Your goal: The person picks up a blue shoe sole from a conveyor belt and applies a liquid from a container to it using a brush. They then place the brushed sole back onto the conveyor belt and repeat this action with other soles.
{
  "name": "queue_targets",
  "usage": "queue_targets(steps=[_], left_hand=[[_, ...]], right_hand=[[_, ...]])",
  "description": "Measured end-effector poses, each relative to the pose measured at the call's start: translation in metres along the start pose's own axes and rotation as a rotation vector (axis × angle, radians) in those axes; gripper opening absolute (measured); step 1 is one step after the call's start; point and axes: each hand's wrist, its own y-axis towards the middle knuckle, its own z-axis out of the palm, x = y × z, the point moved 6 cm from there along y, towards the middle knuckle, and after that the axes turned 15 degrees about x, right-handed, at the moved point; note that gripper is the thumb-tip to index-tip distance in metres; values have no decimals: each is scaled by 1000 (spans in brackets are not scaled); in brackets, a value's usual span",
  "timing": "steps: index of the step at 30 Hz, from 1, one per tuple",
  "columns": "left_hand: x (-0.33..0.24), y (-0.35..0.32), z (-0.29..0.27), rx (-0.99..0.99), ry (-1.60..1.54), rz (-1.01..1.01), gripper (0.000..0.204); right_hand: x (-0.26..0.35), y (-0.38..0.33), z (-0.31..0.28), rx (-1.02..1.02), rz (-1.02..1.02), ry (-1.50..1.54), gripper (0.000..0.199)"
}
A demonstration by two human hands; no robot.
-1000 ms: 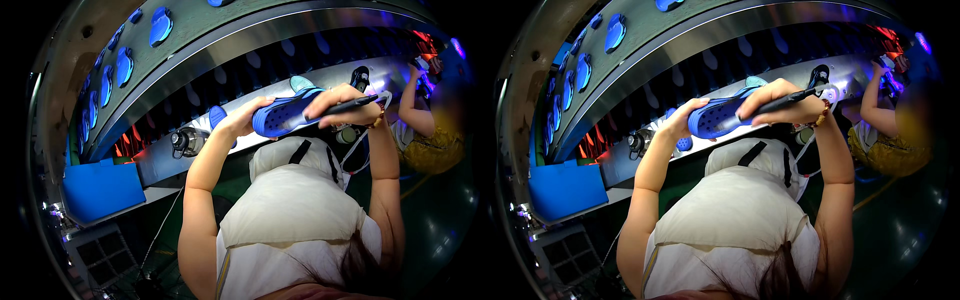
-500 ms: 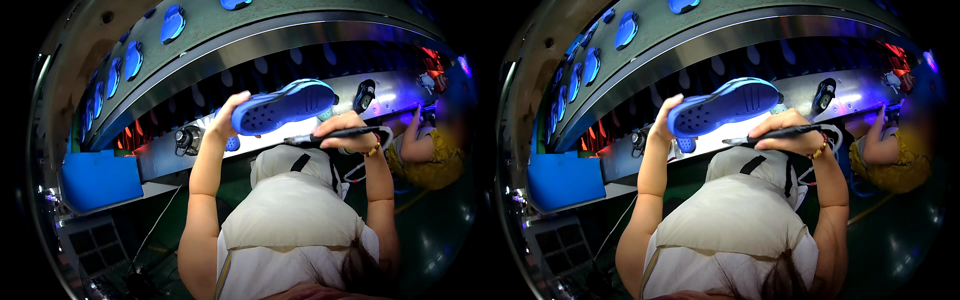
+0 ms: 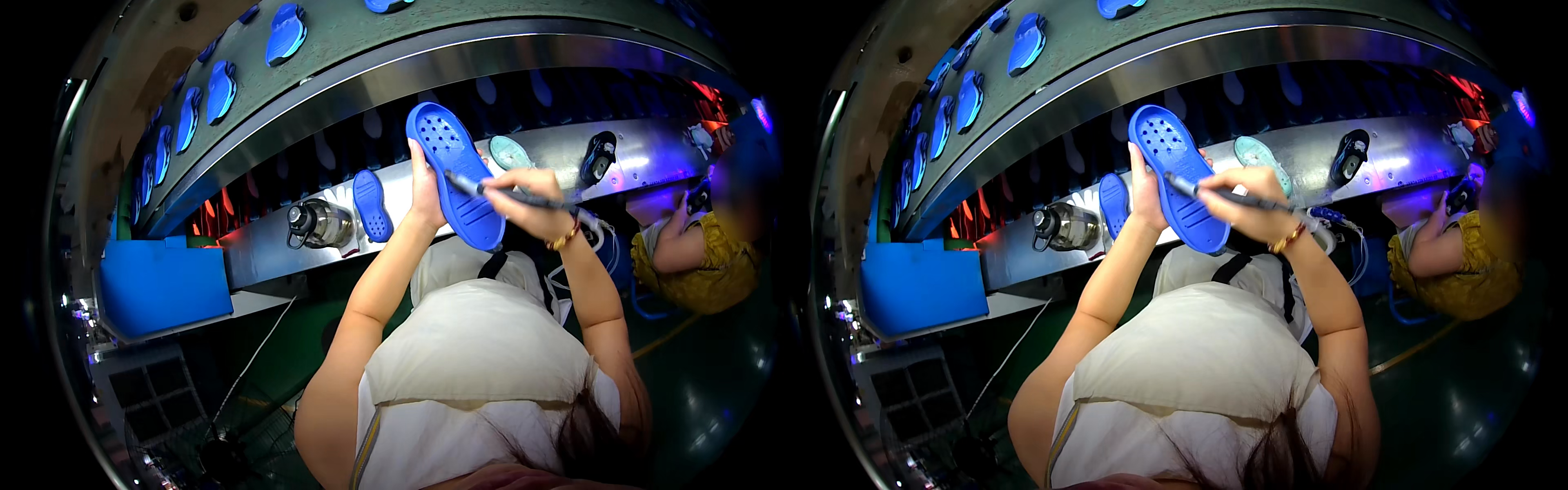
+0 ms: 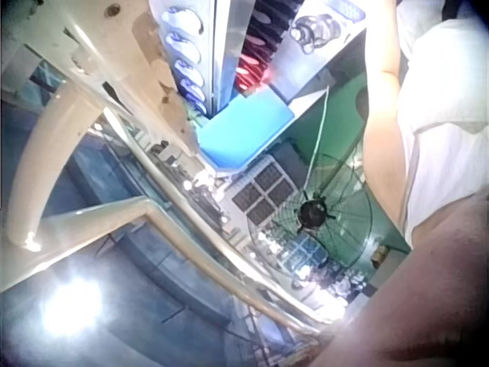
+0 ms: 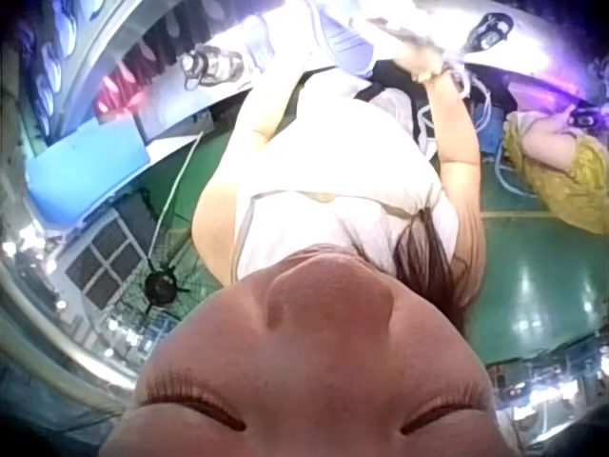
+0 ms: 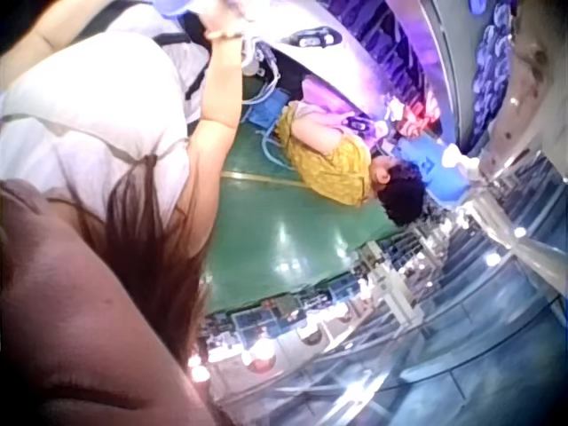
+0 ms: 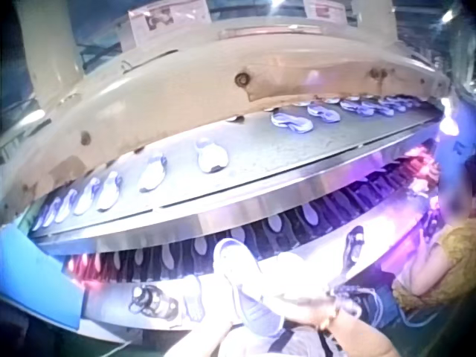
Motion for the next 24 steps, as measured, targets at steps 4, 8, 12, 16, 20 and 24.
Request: queue_targets(steps=[4, 8, 12, 16, 20, 24], left_hand=[[-15, -13, 1, -31, -35, 63, 83], [-16, -9, 17, 6, -3, 105, 81], [-20, -1, 33, 93, -28, 138, 82], [-33, -10, 32, 8, 17, 168, 83], [-35, -3, 30, -10, 81, 137, 86], [-43, -2, 39, -37, 181, 139, 86]], right_hand=[[37, -12, 18, 344, -135, -145, 13], [20, -2, -12, 41, 25, 144, 13], [36, -4, 4, 193, -128, 13, 13], [7, -17, -3, 265, 1, 398, 17], [8, -20, 2, 318, -105, 298, 21], [2, -19, -2, 374, -211, 557, 21]])
